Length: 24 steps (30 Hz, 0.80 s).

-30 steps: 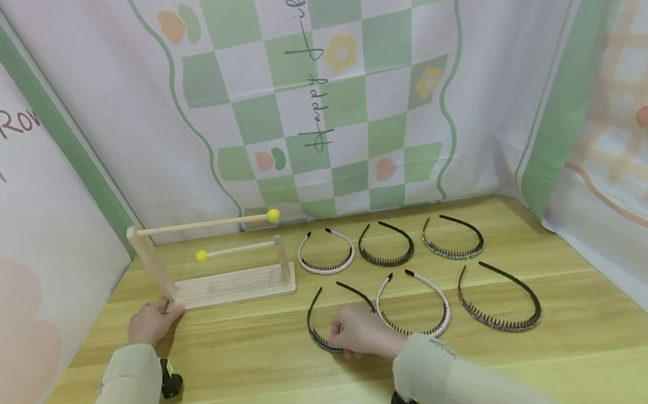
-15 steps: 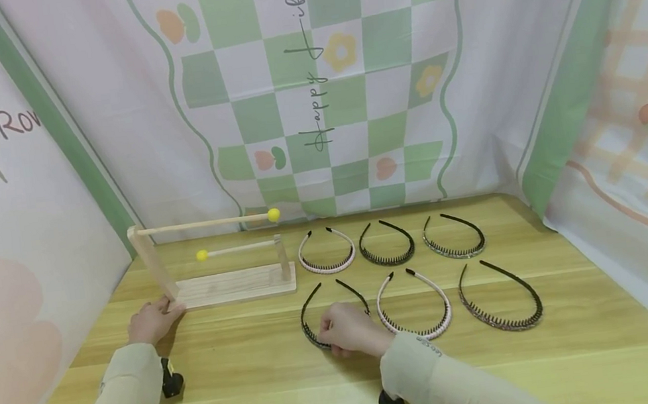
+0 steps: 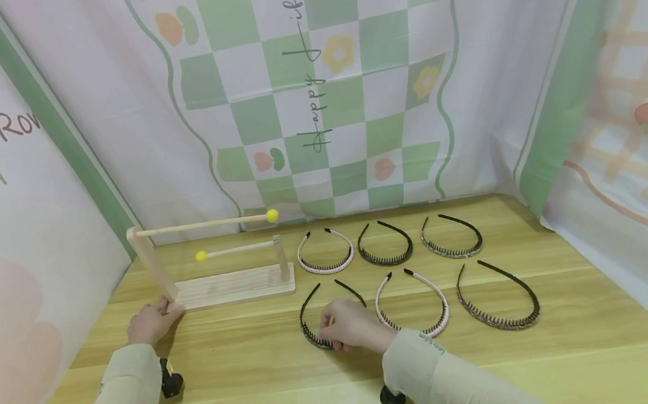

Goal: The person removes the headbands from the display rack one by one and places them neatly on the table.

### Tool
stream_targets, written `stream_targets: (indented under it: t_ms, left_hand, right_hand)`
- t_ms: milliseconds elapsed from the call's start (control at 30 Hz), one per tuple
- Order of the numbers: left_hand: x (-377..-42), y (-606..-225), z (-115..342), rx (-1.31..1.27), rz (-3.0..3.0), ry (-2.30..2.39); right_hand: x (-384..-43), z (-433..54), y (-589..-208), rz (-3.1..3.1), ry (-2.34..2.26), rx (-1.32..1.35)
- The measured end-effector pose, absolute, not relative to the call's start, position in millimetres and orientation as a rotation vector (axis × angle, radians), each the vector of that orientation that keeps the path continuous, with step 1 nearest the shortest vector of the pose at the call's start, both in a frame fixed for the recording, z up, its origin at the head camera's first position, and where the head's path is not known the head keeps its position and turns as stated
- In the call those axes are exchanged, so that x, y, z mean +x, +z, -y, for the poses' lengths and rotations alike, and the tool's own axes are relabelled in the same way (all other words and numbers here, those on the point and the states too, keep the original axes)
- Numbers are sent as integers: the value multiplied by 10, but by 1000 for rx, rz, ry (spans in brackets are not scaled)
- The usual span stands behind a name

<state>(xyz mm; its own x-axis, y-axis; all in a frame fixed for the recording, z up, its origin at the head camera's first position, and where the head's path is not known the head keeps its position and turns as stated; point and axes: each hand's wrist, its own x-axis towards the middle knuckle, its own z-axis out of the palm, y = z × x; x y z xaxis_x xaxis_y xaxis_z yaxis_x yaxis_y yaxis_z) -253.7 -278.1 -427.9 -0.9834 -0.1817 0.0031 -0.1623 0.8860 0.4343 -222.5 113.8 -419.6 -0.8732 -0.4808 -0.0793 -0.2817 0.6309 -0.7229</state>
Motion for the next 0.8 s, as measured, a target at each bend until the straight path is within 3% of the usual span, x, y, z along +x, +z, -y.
stream_targets:
  t_ms: [333, 600, 800]
  left_hand:
    - [-2501, -4295, 2849, 251, 3009, -617]
    - [-2473, -4236, 3000, 190, 3031, -544]
    - [-2470, -4108, 3078, 256, 2991, -578]
  right_hand:
    - [-2367, -1281, -4078, -2696, -1082, -605]
    - [-2530, -1488, -3889, -2775, -1065, -444]
    - [-2687, -1658, -3685, -2907, -944, -509]
